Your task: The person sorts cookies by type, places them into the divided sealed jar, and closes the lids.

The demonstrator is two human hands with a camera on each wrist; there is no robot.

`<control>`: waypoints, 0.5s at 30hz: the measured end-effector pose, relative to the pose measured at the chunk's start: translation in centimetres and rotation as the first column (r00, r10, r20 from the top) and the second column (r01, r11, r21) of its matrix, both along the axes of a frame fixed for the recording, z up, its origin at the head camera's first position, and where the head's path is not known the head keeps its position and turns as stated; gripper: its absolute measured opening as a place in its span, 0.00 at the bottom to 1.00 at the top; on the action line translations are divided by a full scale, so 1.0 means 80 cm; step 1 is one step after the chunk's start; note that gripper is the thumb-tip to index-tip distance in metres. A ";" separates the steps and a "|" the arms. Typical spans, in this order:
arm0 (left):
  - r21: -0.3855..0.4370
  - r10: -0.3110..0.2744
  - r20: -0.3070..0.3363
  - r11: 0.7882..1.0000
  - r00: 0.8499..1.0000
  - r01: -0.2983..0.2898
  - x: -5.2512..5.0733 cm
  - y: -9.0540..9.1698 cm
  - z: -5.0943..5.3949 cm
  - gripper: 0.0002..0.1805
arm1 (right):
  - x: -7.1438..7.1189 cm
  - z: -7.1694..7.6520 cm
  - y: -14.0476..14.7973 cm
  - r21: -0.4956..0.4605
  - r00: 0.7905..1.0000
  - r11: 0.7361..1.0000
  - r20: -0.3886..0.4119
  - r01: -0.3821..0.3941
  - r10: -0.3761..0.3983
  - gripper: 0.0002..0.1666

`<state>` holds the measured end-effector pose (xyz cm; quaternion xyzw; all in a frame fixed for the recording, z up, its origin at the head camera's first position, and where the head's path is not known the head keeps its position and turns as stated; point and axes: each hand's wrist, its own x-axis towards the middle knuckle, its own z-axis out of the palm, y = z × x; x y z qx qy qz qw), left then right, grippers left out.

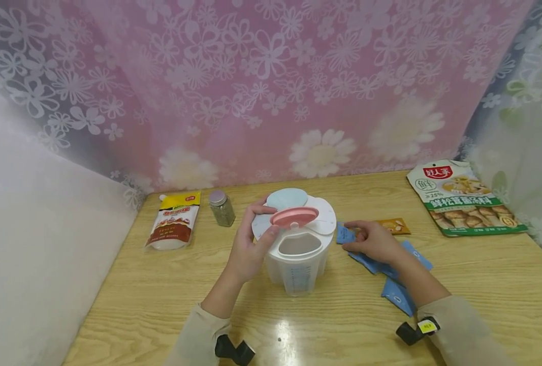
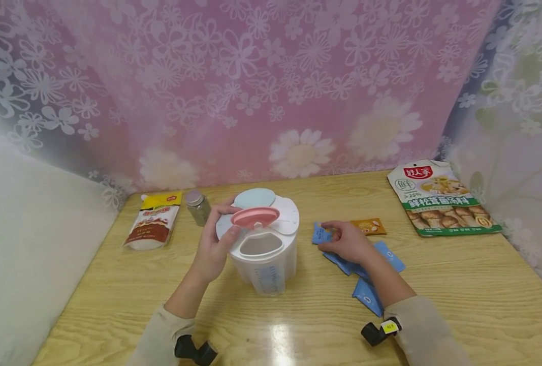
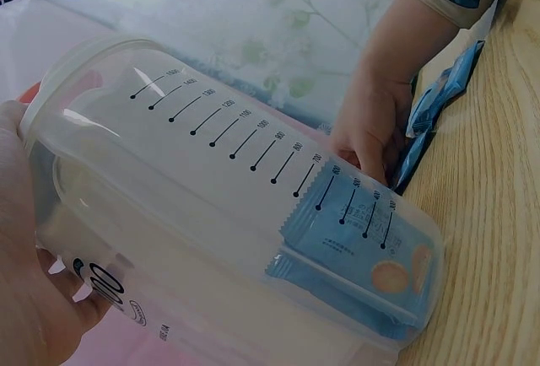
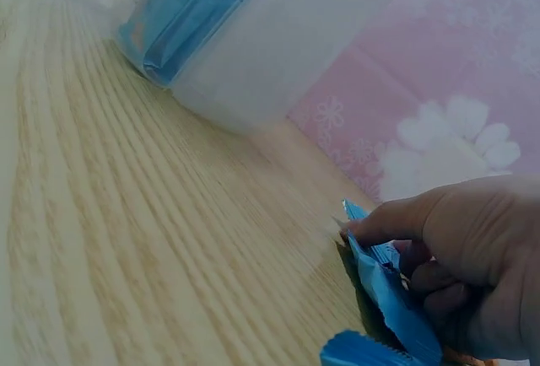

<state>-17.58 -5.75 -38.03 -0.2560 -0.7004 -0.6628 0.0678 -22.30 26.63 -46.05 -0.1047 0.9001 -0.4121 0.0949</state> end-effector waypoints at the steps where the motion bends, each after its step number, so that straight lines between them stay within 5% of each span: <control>1: 0.004 -0.001 0.004 1.000 1.000 0.001 0.000 0.000 0.000 0.23 | 0.001 0.001 -0.001 0.005 1.000 1.000 -0.006 0.006 -0.006 0.39; 15: 0.025 -0.018 0.002 1.000 1.000 0.018 -0.001 0.000 -0.001 0.22 | 0.002 0.002 -0.008 0.068 0.989 0.997 -0.142 0.047 -0.037 0.26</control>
